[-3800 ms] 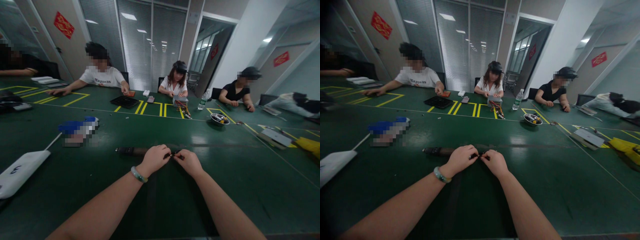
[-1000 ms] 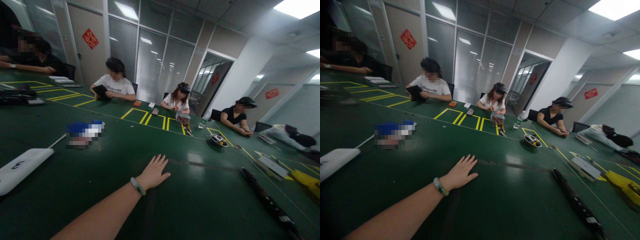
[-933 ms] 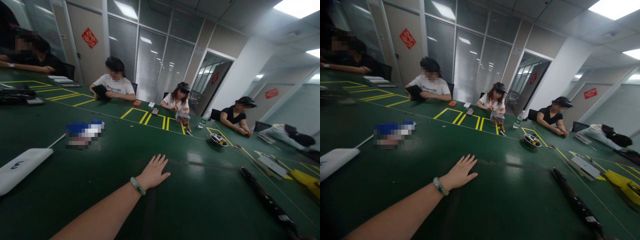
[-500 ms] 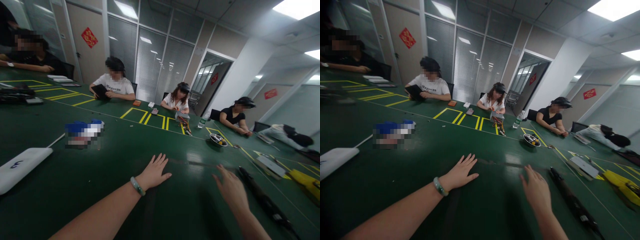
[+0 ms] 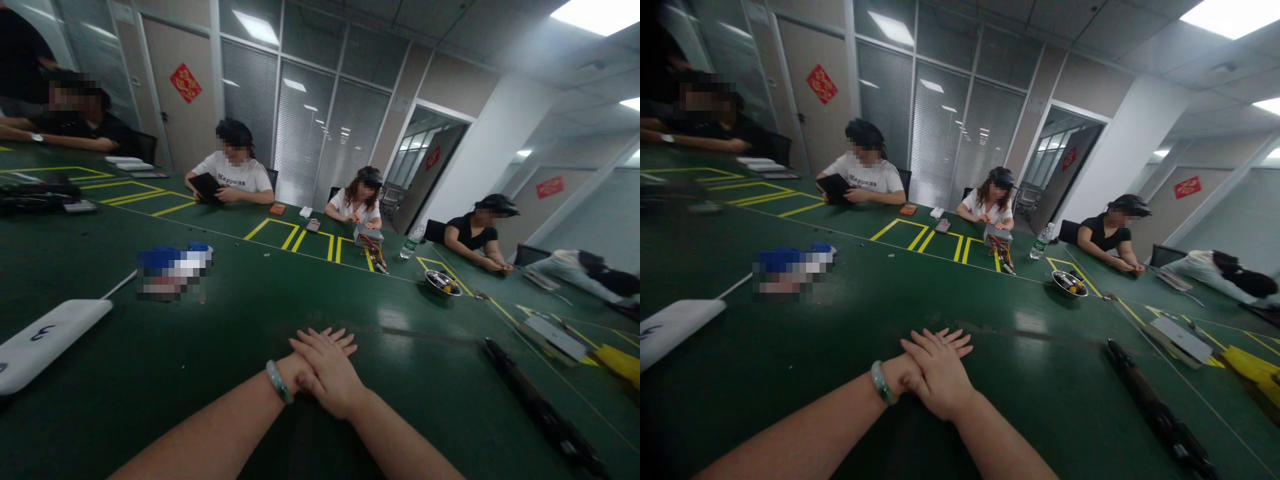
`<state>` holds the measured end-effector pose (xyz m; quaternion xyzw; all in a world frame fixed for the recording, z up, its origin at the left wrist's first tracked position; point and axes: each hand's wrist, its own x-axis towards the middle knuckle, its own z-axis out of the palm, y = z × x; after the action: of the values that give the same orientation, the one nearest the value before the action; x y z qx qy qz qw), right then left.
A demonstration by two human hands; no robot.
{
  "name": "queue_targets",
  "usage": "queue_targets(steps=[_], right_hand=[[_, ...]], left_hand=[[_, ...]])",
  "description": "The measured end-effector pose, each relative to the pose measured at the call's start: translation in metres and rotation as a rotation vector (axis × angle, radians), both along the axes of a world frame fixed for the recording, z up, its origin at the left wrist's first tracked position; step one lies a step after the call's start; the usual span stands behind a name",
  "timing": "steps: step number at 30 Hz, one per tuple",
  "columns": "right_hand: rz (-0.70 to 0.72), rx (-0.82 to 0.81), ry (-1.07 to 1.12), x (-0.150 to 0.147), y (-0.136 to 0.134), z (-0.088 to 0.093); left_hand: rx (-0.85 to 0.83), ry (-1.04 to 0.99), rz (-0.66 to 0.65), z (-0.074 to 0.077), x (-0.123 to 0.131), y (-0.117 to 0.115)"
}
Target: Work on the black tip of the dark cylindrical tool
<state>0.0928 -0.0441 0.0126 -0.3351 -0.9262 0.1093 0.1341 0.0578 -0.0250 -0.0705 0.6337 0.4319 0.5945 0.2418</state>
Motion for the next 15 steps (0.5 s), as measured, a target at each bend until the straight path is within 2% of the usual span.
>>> queue_targets(steps=[2, 3, 6, 8, 10, 13, 15], right_hand=[[0.011, 0.023, -0.014, 0.004, 0.0, 0.0], [0.015, 0.035, -0.024, 0.006, -0.001, -0.001], [-0.005, 0.086, -0.048, 0.01, -0.003, -0.004], [-0.026, 0.125, -0.063, 0.013, -0.006, -0.008], [-0.043, 0.163, -0.079, 0.015, -0.009, -0.013], [-0.05, 0.226, -0.116, 0.025, -0.013, -0.02], [-0.099, 0.272, -0.149, 0.044, -0.012, -0.023]], left_hand=[[0.007, -0.012, -0.009, -0.001, -0.004, -0.003], [0.01, 0.031, -0.057, 0.0, -0.012, -0.004], [-0.002, 0.361, -0.356, 0.01, -0.051, 0.0], [0.006, 0.43, -0.435, 0.021, -0.074, 0.005], [0.013, 0.62, -0.608, 0.034, -0.087, 0.01], [0.06, 0.832, -0.692, 0.046, -0.089, 0.015], [0.081, 0.871, -0.661, 0.049, -0.087, 0.017]])
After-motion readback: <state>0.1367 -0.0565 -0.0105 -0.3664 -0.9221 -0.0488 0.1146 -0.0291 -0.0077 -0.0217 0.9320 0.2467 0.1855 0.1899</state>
